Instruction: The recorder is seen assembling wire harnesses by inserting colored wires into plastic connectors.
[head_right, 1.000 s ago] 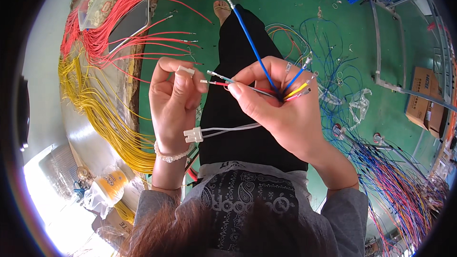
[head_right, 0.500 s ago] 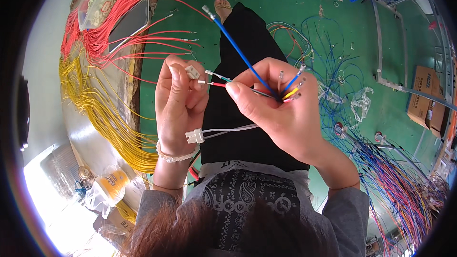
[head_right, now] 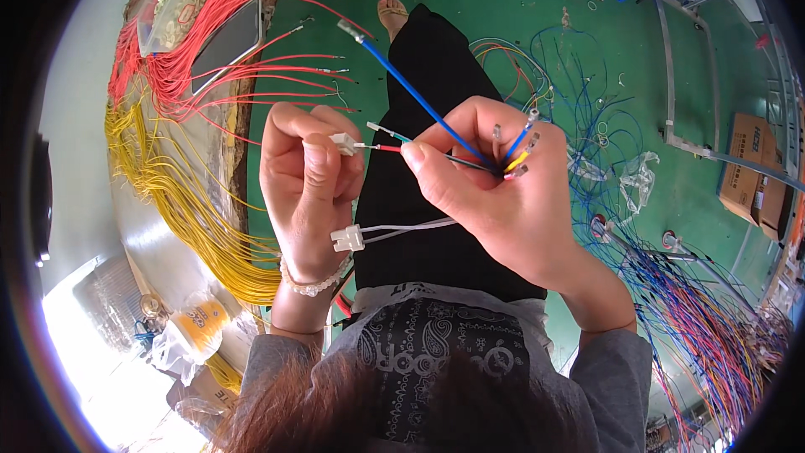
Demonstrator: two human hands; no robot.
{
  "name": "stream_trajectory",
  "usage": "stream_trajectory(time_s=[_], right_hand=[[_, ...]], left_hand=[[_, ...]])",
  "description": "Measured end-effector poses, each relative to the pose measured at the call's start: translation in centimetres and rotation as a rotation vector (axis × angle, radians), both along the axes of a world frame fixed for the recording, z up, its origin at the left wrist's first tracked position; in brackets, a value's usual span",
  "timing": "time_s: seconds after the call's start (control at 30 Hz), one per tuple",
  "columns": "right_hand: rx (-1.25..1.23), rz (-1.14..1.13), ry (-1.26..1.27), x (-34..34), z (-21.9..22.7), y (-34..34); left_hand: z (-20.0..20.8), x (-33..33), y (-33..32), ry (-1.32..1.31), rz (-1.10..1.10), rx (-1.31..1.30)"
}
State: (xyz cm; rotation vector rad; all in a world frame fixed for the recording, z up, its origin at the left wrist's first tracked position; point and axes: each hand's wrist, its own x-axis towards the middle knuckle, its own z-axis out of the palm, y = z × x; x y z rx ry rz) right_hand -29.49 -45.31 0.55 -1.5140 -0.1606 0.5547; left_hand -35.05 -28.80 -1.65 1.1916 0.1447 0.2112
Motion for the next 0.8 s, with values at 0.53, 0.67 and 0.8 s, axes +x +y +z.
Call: stream_trajectory(time_s=[0.53,0.67,0.8], right_hand=[[0.015,0.097,-0.149,-0.2,-1.1,0.3],[0.050,0.021,-0.032,-0.2,-1.2,0.2],[0.079,0.017,-0.054,0.2,-1.2,0.5]], left_hand=[[-0.3,-0.7,-1.0,0.133,-0.059,-0.150],[0.2,0.0,-1.3,0.138,-0.022,-0.165],[0.4,0.5,-1.3,0.087,0.013,-0.123]])
